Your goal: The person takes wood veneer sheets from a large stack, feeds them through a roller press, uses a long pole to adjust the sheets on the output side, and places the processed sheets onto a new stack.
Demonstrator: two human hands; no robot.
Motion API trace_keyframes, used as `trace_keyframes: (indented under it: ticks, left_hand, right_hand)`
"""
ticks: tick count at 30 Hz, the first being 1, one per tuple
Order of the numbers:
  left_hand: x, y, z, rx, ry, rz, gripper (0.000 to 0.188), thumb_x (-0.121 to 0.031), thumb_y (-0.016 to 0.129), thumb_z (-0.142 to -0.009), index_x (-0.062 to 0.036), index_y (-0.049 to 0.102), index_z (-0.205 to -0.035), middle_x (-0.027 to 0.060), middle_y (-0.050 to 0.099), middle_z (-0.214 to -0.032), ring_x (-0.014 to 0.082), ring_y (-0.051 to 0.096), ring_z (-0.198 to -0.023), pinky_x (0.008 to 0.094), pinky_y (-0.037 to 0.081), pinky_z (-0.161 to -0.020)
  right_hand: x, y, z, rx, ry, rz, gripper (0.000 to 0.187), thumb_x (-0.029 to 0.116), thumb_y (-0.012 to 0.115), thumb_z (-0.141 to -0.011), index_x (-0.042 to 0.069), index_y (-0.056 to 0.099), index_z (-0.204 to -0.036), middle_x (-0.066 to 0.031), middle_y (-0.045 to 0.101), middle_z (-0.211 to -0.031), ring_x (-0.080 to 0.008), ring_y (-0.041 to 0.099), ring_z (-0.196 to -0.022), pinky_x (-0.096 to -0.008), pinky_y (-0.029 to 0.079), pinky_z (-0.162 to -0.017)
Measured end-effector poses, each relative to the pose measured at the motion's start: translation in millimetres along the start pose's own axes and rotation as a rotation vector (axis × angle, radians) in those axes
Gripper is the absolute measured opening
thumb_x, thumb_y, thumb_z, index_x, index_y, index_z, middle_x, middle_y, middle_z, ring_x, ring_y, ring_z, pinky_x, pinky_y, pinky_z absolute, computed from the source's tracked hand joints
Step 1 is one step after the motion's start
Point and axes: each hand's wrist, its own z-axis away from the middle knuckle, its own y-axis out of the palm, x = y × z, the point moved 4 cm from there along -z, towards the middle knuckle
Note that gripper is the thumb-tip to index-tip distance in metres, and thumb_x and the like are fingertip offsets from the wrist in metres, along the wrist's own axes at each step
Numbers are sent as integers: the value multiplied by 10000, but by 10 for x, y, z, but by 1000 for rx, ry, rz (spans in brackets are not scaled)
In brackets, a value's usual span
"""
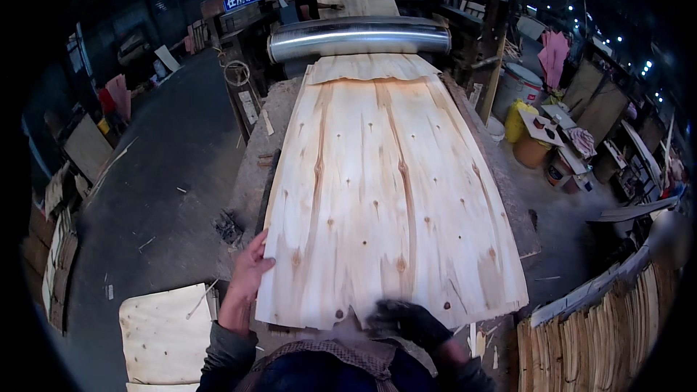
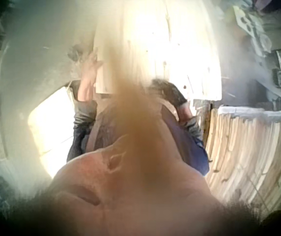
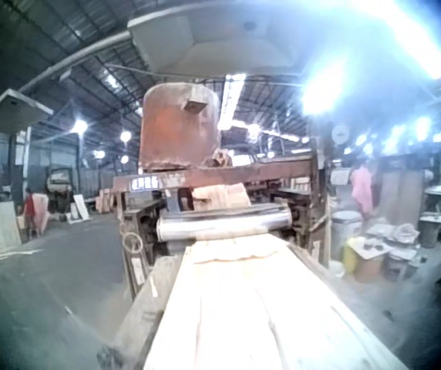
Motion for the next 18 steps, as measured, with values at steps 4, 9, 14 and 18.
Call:
trace_keyframes:
  ticks: [4,9,14,18]
  left_hand:
    - [-315,-67,-2,20,47,129,605,120,429,-724,34,320,-1313,123,547,-1165,168,532,-1050,279,398,-909]
    - [-515,-120,-16,48,101,294,556,44,445,-754,47,334,-1299,152,539,-1169,191,543,-1041,285,408,-903]
    - [-368,-278,-114,-150,10,344,501,-123,433,-861,15,298,-1324,179,545,-1145,218,567,-993,318,439,-867]
    - [257,-518,-147,-322,-106,194,522,-270,411,-902,-31,275,-1346,180,498,-1211,209,542,-1033,325,435,-863]
  right_hand:
    - [-447,-593,429,-122,-85,-310,350,259,454,-900,-27,489,-1099,-196,620,-916,-357,623,-786,-527,450,-851]
    - [-57,-438,558,-411,-392,430,268,276,503,-878,37,568,-981,-139,631,-769,-270,630,-701,-420,487,-703]
    - [457,-211,516,-663,-846,1268,281,177,496,-882,0,517,-1099,-110,630,-801,-220,635,-708,-342,440,-544]
    - [1000,-75,-170,95,-812,-2,350,224,455,-900,-4,486,-1164,-109,537,-1124,-380,602,-819,-506,462,-746]
